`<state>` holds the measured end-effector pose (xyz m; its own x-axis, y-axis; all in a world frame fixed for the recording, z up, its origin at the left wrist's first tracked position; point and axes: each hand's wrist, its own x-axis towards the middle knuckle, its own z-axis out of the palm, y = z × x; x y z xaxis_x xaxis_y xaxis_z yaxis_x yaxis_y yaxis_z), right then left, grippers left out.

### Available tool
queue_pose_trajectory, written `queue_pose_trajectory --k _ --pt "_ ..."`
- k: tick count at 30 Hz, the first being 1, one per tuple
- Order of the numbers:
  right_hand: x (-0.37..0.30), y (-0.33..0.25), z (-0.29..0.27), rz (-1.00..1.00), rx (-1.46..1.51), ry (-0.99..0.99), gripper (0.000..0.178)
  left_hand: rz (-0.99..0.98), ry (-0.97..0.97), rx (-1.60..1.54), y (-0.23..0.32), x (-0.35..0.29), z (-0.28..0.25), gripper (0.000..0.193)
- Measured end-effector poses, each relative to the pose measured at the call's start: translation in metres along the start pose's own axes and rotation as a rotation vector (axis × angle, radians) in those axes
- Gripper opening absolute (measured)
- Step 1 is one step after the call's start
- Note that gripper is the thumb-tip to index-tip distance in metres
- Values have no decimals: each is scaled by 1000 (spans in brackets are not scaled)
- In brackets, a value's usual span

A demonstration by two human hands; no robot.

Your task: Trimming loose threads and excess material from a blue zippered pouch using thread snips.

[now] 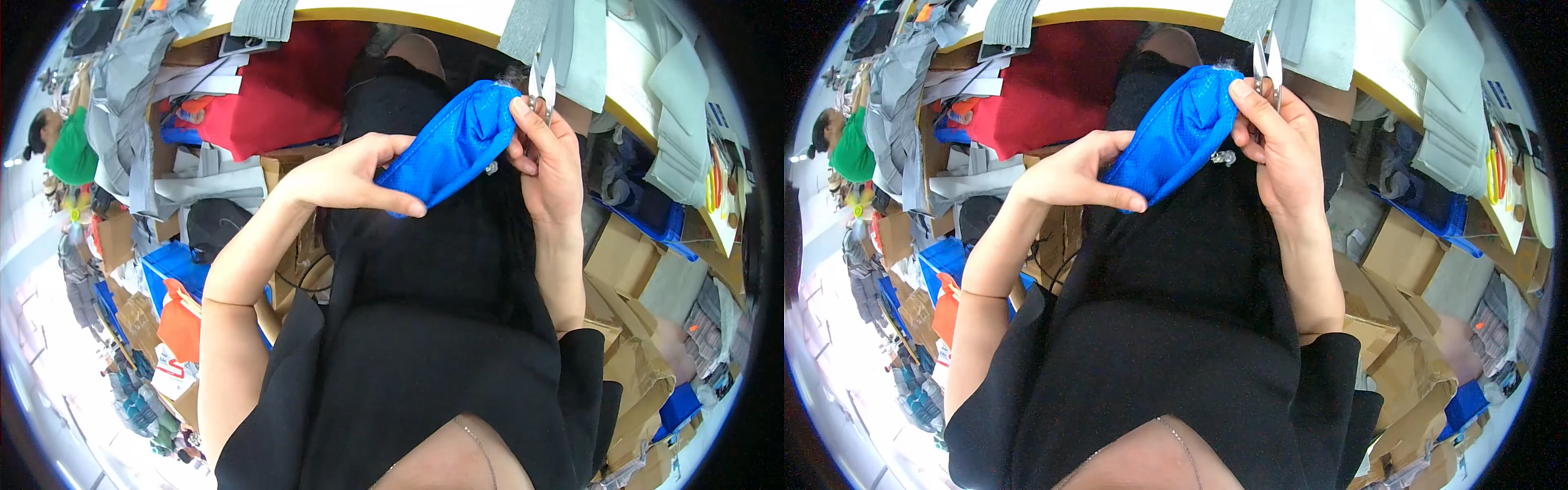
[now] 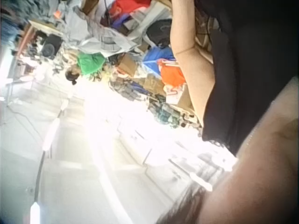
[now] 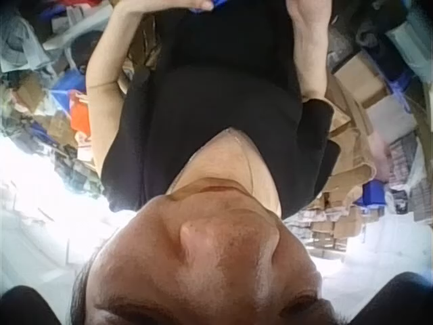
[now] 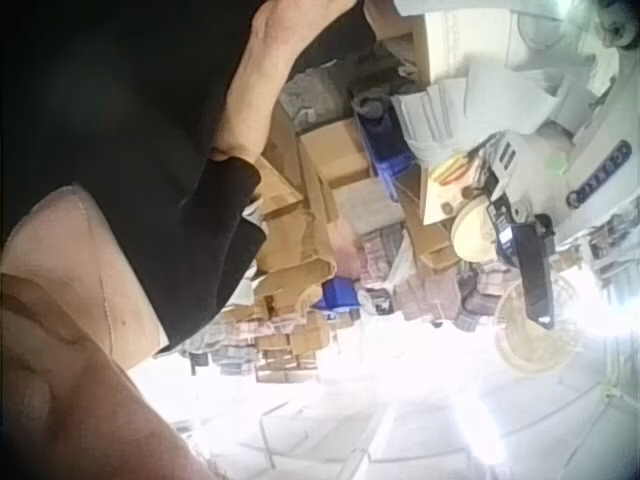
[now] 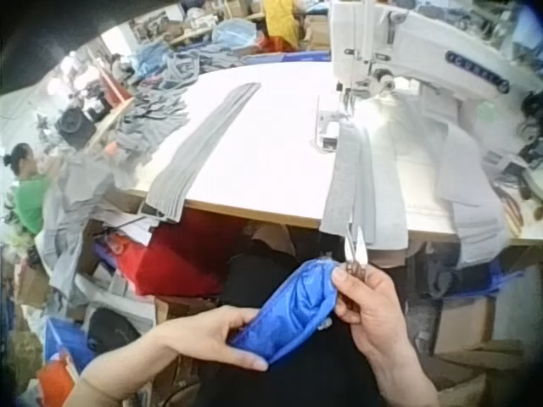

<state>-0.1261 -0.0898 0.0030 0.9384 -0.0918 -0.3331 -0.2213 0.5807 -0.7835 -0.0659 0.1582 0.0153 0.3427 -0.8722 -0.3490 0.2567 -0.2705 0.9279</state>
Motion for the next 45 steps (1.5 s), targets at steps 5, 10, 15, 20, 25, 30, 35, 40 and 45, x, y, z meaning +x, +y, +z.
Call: queue_pose_trajectory --k 5,10,15,20,25,30,35,40,45 --pt "-2 5 24 -780 -823 117 32 -64 127 -155 9 -17 -11 45" --pt "-11 -11 46 -564 -926 -491 55 -30 153 -399 24 -4 -4 35" --pt "-13 3 24 -302 -600 -254 38 58 373 -313 22 -7 -8 52" --pt "-12 22 -4 -391 -266 -179 43 95 431 -212 27 -8 6 36" --pt "-21 33 -11 -469 -321 -139 43 149 509 -155 31 -2 20 35" --pt "-28 27 -17 -451 -302 -113 40 152 456 -318 25 5 26 35" --pt "-26 -6 -28 -374 -585 -108 27 295 404 -511 21 2 23 30" --pt "-28 -11 -47 -190 -559 -121 35 340 441 -757 16 8 8 29" --pt "-34 -8 -47 -127 -249 -8 45 335 480 -830 9 8 3 28"
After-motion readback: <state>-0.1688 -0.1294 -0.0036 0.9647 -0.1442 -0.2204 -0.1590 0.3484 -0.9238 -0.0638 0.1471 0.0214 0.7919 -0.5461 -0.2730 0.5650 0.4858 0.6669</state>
